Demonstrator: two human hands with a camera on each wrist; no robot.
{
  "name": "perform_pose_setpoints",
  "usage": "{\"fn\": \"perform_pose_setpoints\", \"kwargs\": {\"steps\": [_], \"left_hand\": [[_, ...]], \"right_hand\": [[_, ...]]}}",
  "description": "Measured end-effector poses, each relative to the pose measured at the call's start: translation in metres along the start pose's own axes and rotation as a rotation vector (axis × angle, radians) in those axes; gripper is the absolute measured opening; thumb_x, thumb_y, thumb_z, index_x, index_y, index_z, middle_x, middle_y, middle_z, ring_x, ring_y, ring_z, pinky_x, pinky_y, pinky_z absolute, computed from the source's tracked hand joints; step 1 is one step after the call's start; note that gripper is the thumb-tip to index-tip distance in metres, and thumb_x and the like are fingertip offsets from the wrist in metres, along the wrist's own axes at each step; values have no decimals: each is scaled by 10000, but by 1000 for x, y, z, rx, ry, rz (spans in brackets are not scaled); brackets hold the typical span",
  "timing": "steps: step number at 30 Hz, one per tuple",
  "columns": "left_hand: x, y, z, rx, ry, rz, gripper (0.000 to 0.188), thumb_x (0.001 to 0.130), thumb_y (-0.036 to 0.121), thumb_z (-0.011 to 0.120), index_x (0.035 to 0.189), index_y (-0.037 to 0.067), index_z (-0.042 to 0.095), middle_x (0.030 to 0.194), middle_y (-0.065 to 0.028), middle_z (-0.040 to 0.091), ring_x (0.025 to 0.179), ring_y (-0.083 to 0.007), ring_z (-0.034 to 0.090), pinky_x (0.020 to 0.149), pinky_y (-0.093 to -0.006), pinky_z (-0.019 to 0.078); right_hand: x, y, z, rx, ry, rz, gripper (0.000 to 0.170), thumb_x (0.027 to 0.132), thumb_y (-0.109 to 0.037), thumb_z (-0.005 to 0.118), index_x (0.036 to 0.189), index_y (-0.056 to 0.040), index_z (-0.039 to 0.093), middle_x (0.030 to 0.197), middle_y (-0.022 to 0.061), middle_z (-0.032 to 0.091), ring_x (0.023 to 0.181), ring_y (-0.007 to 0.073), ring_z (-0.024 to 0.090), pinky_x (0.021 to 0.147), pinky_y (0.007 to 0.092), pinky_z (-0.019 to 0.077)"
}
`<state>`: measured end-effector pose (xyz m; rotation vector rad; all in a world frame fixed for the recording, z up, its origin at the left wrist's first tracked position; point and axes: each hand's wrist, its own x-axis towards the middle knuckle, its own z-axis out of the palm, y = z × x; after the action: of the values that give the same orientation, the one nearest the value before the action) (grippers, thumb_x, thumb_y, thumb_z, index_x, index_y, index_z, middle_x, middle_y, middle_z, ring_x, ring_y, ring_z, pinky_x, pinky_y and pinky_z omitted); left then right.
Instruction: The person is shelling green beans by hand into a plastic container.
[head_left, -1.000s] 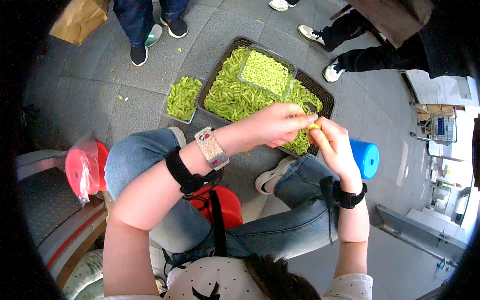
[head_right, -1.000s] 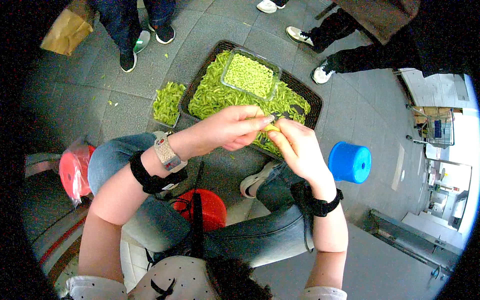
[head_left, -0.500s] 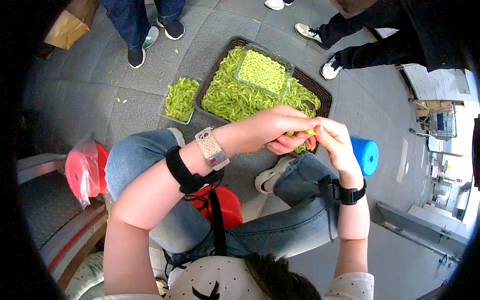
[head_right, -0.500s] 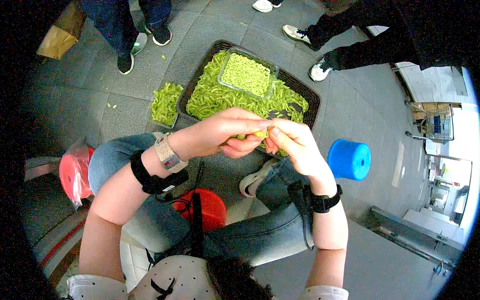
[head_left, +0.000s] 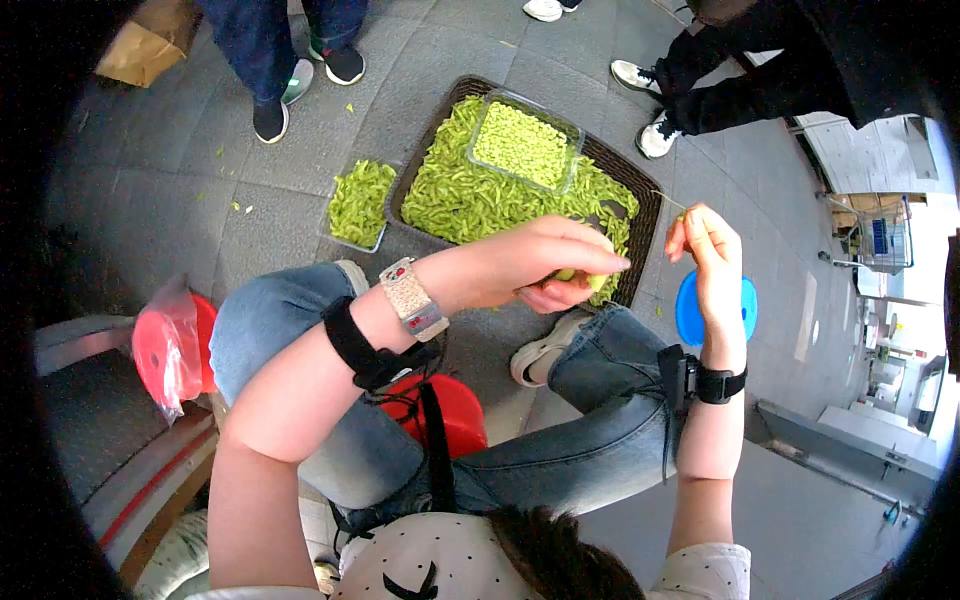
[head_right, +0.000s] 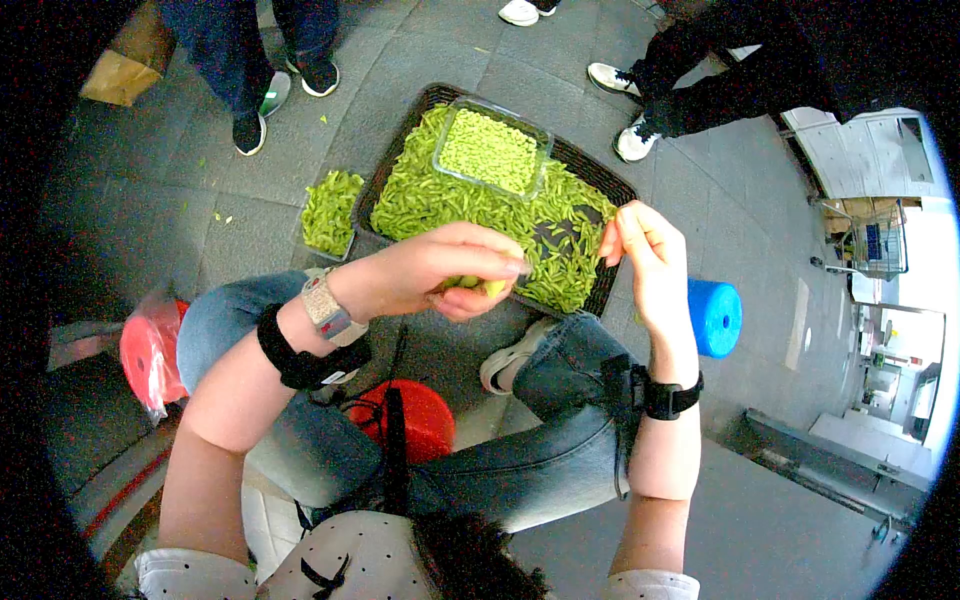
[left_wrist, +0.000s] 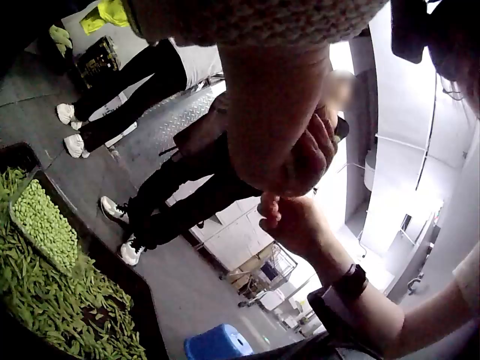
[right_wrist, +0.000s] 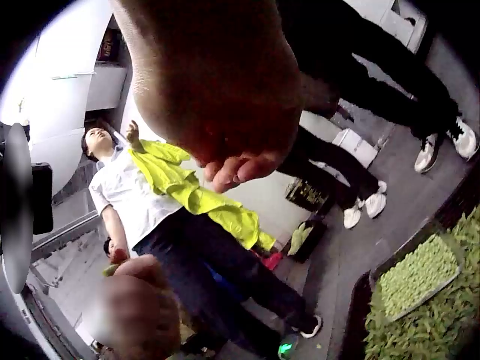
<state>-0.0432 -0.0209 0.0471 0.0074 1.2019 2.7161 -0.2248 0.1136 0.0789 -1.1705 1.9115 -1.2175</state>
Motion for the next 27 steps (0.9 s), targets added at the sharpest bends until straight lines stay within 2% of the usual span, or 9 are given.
{"fn": "perform_pose_setpoints", "kwargs": {"steps": [4,7,8,11,16,19,23,25,27], "left_hand": [[1,-1,4,236,227,153,146,831,165,483,749,54,532,550,52,417,430,-12,315,375,-169,224],[3,-2,2,389,345,252,142,811,155,528,894,48,573,621,48,489,462,1,333,398,-160,238],[3,-3,0,402,361,296,177,792,134,553,940,42,580,722,17,564,549,-12,443,471,-162,345],[11,-10,-7,416,379,461,176,771,95,571,933,29,594,807,-15,599,697,-46,524,612,-190,424],[9,-2,-3,473,400,417,174,755,75,582,916,12,607,870,-39,608,795,-71,542,701,-209,435],[10,-4,-4,461,416,424,179,750,75,587,915,10,608,878,-41,609,790,-71,544,699,-210,437],[12,-5,-5,480,427,425,189,744,76,594,919,8,606,873,-43,610,789,-73,546,704,-213,438],[15,-7,-7,498,433,452,181,743,79,596,909,6,607,854,-44,612,791,-73,546,709,-214,438],[18,-9,-8,493,432,474,172,743,87,600,894,5,609,833,-42,613,782,-71,546,699,-213,438]], "right_hand": [[-3,21,-16,-338,0,105,168,820,-147,502,805,2,578,669,55,562,597,117,512,562,240,413],[-4,36,-22,-566,27,31,146,775,-99,541,878,-11,593,721,94,590,621,159,549,588,261,436],[-5,38,-24,-570,31,42,142,767,-97,545,872,-15,594,736,102,592,636,173,555,598,265,439],[-4,44,-29,-607,36,32,134,750,-95,557,858,-25,596,779,119,596,682,211,571,630,277,445],[-1,48,-34,-703,50,9,167,734,-97,569,891,-48,593,854,136,589,762,255,572,686,287,446],[-2,46,-30,-976,174,-285,193,761,-100,552,946,-50,568,858,120,588,752,226,574,699,283,444],[1,19,-4,-182,69,-31,190,840,-139,481,949,11,523,823,61,574,756,133,553,717,249,434],[-6,-8,18,81,-27,32,192,852,-139,459,950,16,517,824,64,573,756,127,551,714,240,432],[-15,-24,34,102,-46,4,194,857,-133,447,964,15,511,817,67,572,752,122,550,705,240,433]]}}
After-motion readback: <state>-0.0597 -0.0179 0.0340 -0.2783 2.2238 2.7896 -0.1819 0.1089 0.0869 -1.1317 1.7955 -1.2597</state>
